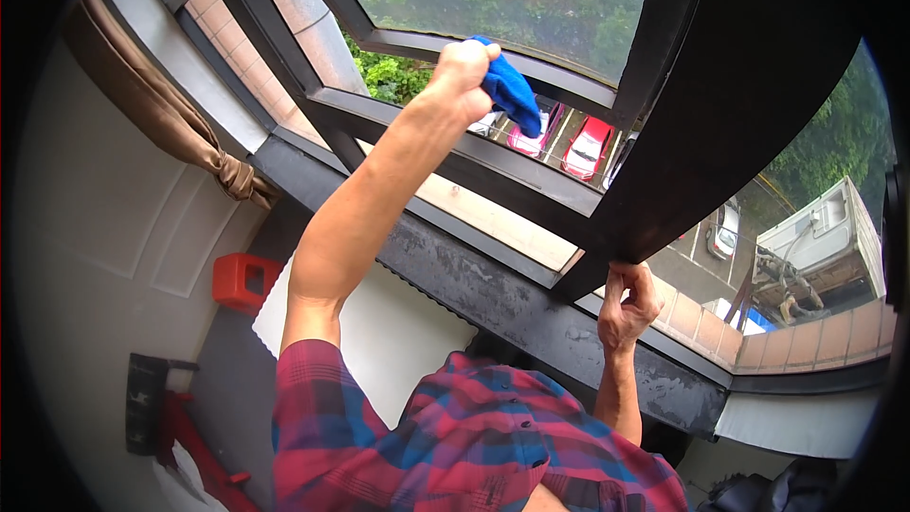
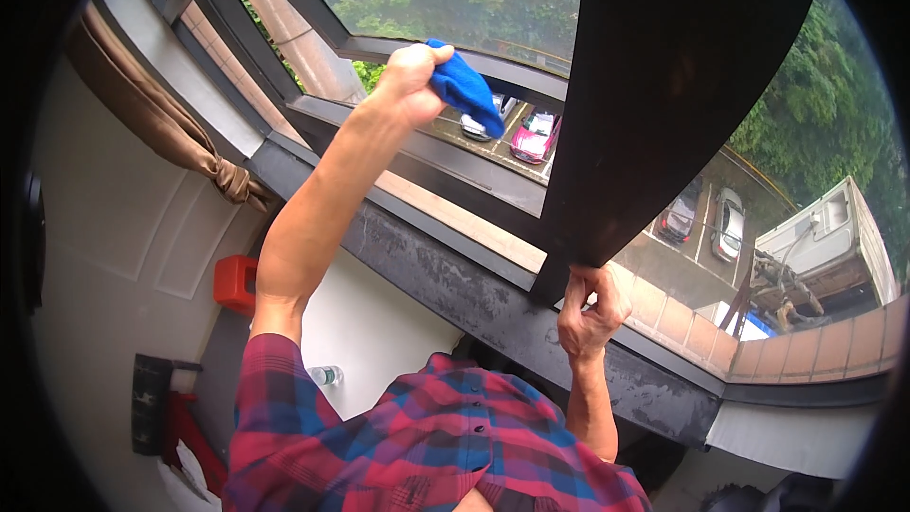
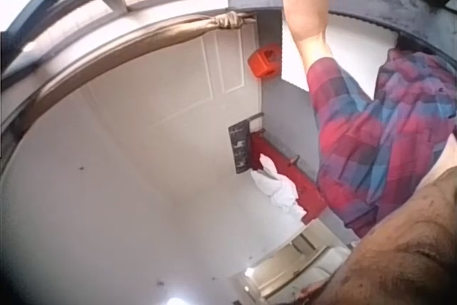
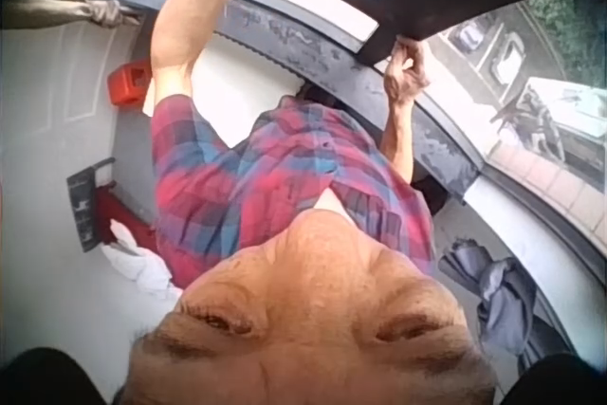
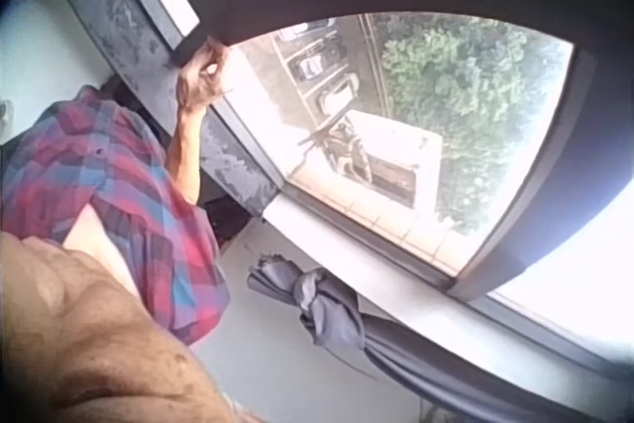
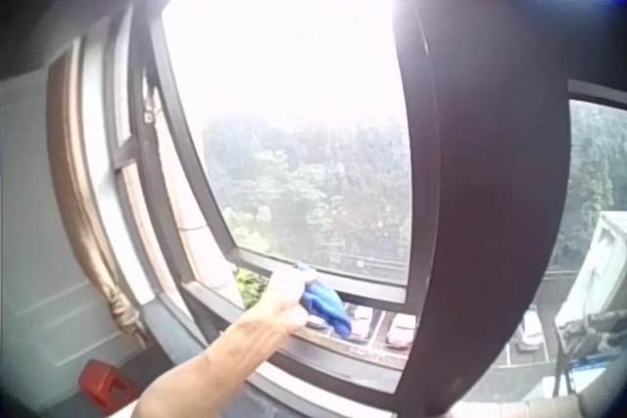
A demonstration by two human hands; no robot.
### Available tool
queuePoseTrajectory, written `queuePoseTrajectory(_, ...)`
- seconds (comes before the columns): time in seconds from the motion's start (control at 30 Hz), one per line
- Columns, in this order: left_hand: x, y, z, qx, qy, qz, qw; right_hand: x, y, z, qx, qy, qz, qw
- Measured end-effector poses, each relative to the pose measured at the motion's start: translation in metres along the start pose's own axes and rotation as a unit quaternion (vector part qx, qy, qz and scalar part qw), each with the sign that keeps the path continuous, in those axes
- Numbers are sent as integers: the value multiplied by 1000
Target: Cleaning a window frame and glass with a blue cloth.
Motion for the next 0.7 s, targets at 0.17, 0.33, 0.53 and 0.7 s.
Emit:
queuePoseTrajectory(0.17, -51, -25, -17, -71, -65, 166, 981, -6, 3, -1, 15, 9, -13, 1000)
queuePoseTrajectory(0.33, -124, -69, -23, -47, -120, 206, 970, -6, 1, -7, -29, 43, -29, 998)
queuePoseTrajectory(0.53, -43, -20, -16, -29, -89, 90, 992, 3, 3, -11, -9, 65, -19, 998)
queuePoseTrajectory(0.7, -5, 9, -13, -73, -52, 114, 989, -3, 5, -13, -23, 75, -25, 997)
Point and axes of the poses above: each hand's wrist, its own z-axis towards the middle knuckle, its own x-axis out of the back of the hand, y = z × x, the point moved 8 cm from there along z, towards the middle knuckle, and after that the axes turned 3 degrees about x, right-handed, at the moved point
